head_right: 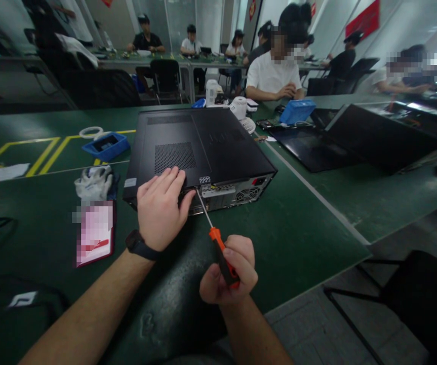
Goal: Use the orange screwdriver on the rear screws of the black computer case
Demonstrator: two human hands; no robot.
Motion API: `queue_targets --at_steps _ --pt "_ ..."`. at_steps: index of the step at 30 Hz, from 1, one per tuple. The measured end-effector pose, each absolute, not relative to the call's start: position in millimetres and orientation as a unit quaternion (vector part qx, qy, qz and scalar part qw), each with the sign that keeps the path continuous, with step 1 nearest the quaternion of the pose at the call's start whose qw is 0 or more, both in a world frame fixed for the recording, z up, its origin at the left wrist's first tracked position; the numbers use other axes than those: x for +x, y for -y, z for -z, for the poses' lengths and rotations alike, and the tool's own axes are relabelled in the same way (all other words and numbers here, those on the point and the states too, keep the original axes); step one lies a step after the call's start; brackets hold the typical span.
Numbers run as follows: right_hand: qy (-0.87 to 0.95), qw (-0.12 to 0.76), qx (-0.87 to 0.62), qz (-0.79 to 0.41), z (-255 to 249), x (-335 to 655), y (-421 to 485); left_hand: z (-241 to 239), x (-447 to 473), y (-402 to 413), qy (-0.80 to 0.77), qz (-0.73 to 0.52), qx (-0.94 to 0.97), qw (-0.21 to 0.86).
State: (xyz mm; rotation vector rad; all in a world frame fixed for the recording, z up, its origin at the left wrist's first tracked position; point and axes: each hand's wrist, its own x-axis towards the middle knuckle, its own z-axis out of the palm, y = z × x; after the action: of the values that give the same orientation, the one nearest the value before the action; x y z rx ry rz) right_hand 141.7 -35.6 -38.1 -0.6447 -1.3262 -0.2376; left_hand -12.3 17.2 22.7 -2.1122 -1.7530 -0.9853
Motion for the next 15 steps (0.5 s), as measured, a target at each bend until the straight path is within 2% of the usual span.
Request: queue_targets --at_steps 15 --pt "0.591 0.756 -0.256 0.115 43.3 137.1 30.3 -24.4 -10.9 -17.2 0.600 0.333 -0.717 0.122"
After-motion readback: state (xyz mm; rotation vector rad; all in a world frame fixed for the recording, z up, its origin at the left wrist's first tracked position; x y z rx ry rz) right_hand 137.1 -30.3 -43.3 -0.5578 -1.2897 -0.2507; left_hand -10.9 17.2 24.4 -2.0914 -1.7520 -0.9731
